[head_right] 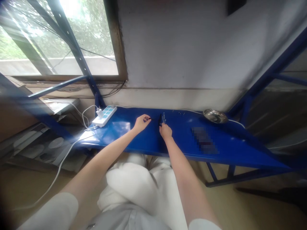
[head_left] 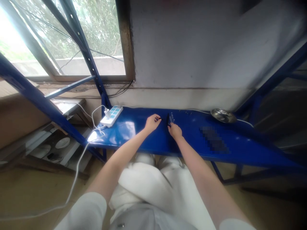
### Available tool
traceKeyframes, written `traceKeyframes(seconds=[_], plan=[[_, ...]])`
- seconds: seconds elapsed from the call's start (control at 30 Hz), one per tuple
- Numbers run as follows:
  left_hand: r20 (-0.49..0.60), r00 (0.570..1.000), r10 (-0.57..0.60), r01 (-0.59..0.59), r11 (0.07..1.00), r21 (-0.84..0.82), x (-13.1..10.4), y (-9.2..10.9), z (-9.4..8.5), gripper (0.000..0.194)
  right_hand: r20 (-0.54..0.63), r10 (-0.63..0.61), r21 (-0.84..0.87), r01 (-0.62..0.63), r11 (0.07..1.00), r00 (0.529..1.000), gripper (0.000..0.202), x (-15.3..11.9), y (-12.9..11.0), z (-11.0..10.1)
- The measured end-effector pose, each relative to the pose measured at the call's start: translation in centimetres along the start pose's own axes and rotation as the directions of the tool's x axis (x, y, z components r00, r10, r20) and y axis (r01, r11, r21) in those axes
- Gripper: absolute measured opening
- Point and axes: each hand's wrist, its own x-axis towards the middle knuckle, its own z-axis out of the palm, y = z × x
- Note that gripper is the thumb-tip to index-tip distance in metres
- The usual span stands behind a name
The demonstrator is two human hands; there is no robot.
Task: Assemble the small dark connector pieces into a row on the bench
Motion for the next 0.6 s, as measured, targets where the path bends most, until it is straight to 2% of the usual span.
traceKeyframes(seconds=[0.33,0.6], plan=[[-0.006,0.999,-0.036,0.036,0.999,-0.001,-0.4,-0.2,-0.8,0.011,0.044,0.039,-0.089,-0.035,0.995,0.998,0.028,-0.2,-0.5,-0.9],[-0.021,0.998,-0.064,0.064,0.998,-0.016,-1.0,-1.4,-0.2,0.01,0.079,0.024,-0.066,-0.019,0.998,0.997,0.027,0.0,-0.5,-1.0]])
